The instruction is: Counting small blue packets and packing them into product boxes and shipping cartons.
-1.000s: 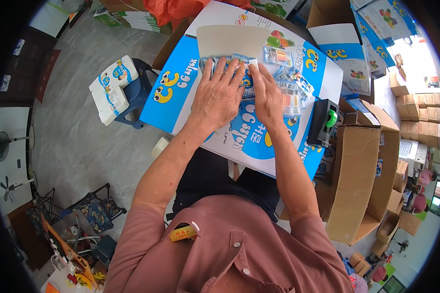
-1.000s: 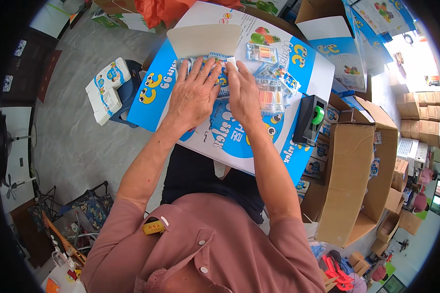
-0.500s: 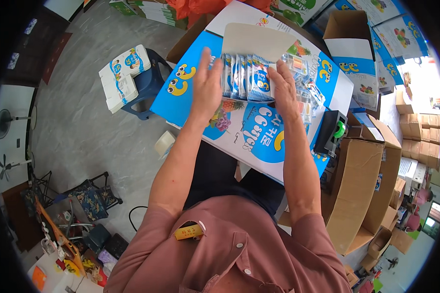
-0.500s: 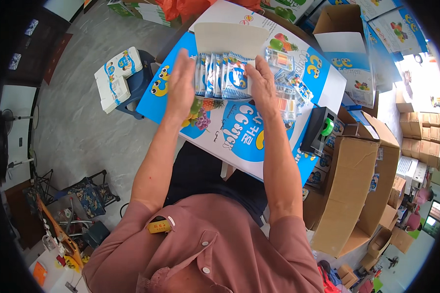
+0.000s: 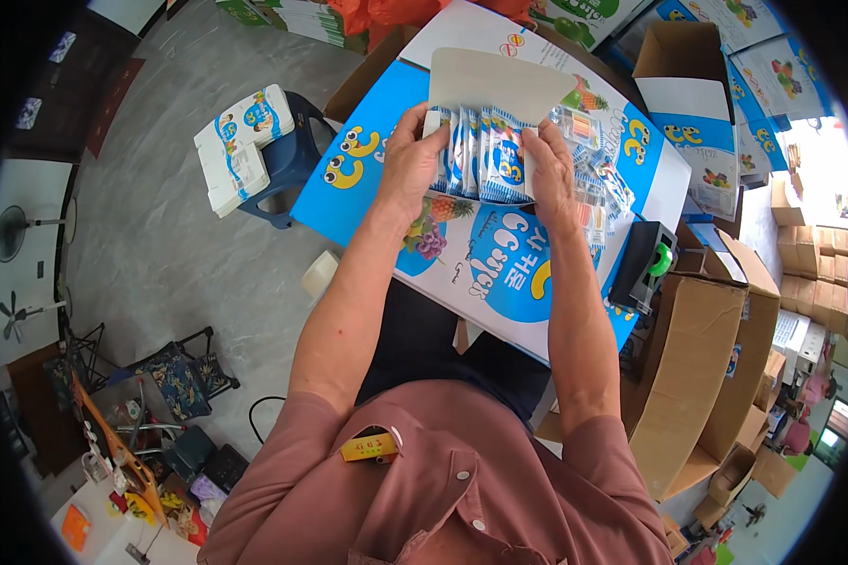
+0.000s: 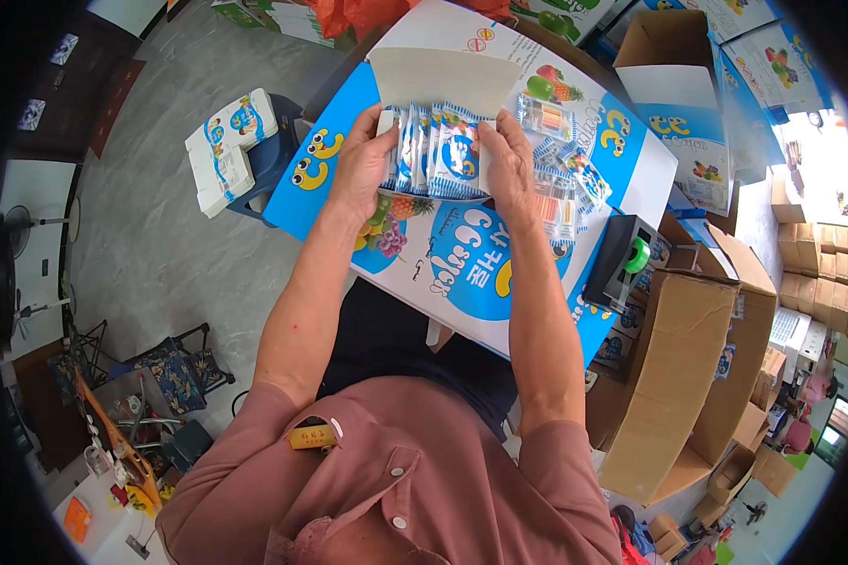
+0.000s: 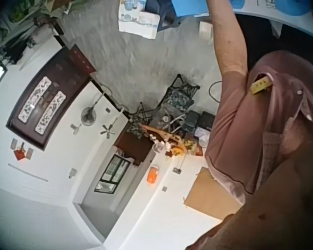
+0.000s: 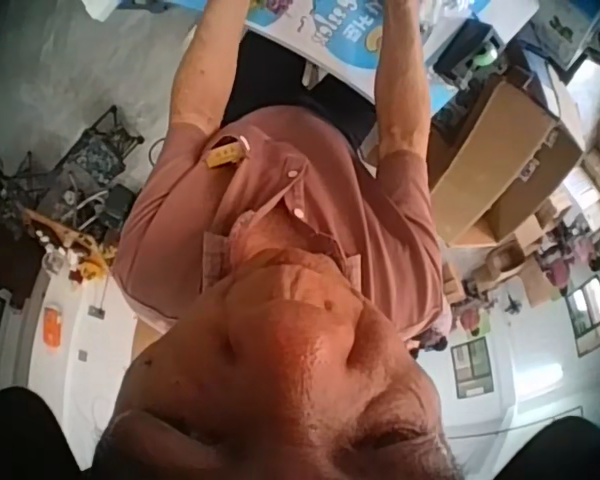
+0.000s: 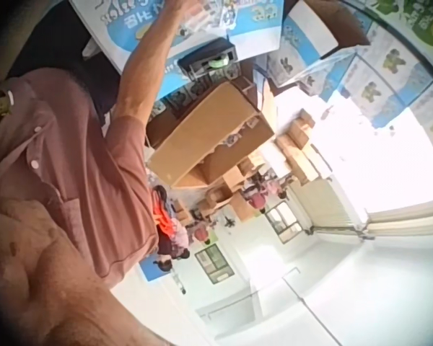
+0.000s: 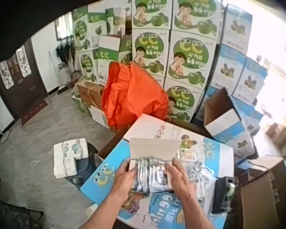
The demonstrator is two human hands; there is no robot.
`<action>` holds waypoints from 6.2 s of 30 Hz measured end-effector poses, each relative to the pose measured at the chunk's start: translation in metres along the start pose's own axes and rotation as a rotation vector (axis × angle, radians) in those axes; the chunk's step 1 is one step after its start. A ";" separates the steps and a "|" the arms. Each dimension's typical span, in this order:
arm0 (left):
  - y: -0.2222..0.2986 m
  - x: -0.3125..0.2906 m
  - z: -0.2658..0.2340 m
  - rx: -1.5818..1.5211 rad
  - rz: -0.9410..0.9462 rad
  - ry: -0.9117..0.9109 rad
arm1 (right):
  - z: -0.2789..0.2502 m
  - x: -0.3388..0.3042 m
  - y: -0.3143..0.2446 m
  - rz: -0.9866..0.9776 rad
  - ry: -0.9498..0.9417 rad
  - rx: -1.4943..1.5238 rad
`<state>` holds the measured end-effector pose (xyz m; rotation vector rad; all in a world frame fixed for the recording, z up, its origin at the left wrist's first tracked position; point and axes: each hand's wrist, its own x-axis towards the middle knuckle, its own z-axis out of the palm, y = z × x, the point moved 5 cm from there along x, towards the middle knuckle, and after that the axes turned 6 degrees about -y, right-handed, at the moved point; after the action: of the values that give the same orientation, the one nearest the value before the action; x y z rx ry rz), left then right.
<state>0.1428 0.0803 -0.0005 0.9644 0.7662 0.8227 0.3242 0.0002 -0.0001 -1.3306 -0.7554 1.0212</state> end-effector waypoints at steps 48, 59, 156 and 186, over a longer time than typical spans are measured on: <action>0.029 -0.030 -0.007 1.163 0.906 -0.622 | -0.020 -0.026 -0.046 -0.599 -0.616 -0.955; 0.022 -0.032 -0.003 1.032 0.669 -0.540 | -0.006 -0.036 -0.032 -0.683 -0.518 -1.061; 0.008 -0.046 0.001 1.265 1.247 -0.580 | -0.004 -0.049 -0.012 -0.915 -0.450 -1.172; 0.039 -0.034 0.003 1.135 0.871 -0.681 | -0.003 -0.044 -0.044 -0.856 -0.553 -1.172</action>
<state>0.1195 0.0624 0.0424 2.5429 0.1047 0.6511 0.3162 -0.0384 0.0477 -1.3697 -2.3271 0.1437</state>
